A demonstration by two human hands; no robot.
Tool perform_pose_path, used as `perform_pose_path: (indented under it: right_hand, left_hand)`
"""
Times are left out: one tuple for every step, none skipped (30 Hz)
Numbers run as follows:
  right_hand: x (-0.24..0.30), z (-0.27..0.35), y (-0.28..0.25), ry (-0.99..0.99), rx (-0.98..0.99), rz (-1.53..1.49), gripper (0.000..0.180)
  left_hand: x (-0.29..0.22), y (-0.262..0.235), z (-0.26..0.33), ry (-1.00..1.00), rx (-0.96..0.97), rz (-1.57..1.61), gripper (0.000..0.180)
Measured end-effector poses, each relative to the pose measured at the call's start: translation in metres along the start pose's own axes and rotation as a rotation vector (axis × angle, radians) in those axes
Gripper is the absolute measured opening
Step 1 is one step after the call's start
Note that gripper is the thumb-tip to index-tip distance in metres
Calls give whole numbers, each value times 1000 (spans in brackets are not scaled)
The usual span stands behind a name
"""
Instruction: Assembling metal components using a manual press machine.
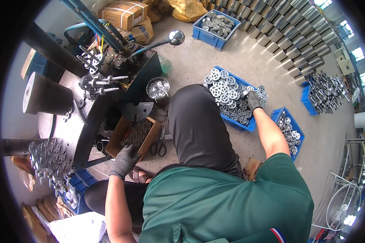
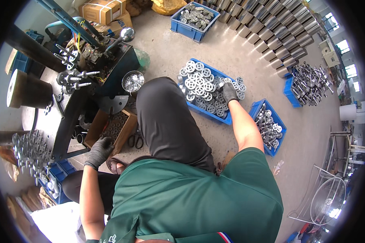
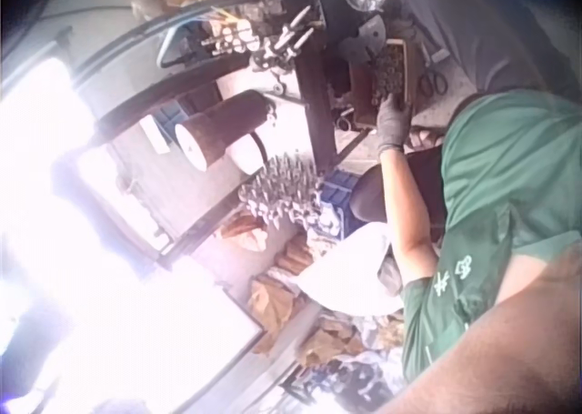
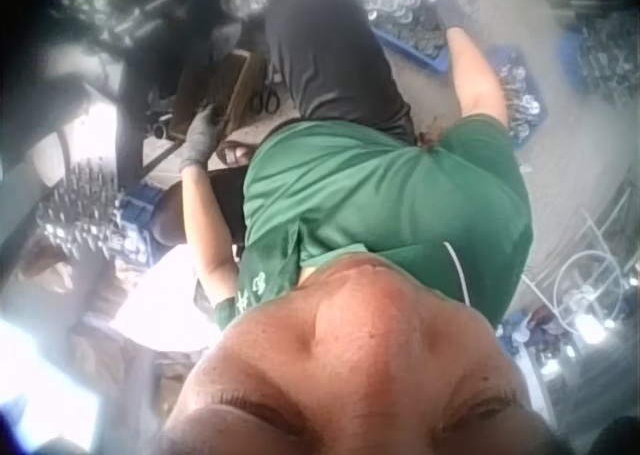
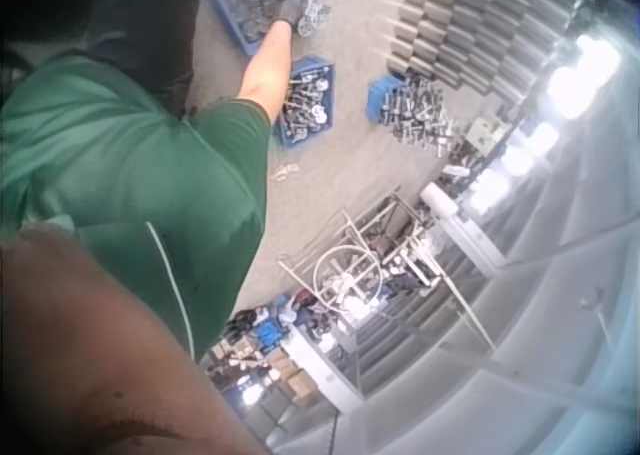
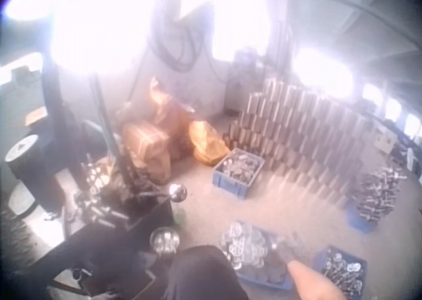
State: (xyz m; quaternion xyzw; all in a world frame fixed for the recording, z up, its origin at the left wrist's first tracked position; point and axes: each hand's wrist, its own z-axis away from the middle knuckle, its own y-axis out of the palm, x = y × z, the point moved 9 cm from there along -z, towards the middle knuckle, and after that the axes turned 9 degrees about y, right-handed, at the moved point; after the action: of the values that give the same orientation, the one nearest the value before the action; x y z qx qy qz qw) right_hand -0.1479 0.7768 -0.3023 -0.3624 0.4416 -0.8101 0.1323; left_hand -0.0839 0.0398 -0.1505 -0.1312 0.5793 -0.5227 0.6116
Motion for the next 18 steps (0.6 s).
perform_pose_path:
  right_hand:
    - [1,1,6,50,-2,-67,53]
    - [2,1,11,102,-7,-134,52]
    - [-6,-1,8,267,-28,-130,50]
    - [9,5,18,258,-13,-135,50]
    - [30,13,26,160,11,-55,53]
    - [32,12,19,74,7,32,56]
    - [20,-1,15,242,45,-34,54]
    - [14,-4,5,243,32,-32,54]
    - [24,11,25,374,107,-198,53]
    - [33,30,42,508,180,-359,52]
    - [56,46,51,455,179,-417,47]
    - [29,34,40,459,146,-418,47]
    - [-24,3,-11,301,-69,-246,43]
    - [-43,-9,-52,139,-249,-60,40]
    - [10,29,27,230,45,-333,34]
    - [25,54,34,239,20,-574,32]
    - [18,65,28,253,39,-608,32]
    - [12,76,22,267,60,-644,33]
  left_hand:
    - [2,0,4,-13,8,0,36]
    - [3,0,8,-21,10,-4,36]
    - [1,2,6,-11,26,-20,36]
    - [3,0,10,-20,36,-43,36]
    - [6,-4,14,-35,30,-51,36]
    - [3,0,9,-21,61,-71,36]
    - [0,3,4,-8,90,-92,36]
    - [-3,4,-2,3,88,-86,36]
    - [0,-1,8,-28,85,-104,36]
    - [3,-6,19,-56,80,-118,37]
    - [9,-11,32,-88,69,-124,37]
    - [3,-7,20,-68,77,-104,37]
    - [-13,6,-9,4,92,-66,38]
    - [-26,13,-29,60,91,-45,38]
    - [-6,-3,5,-24,71,-86,38]
    - [-5,-8,15,-25,53,-89,39]
    - [-8,-8,14,-19,50,-81,39]
    - [-14,-10,12,0,55,-90,39]
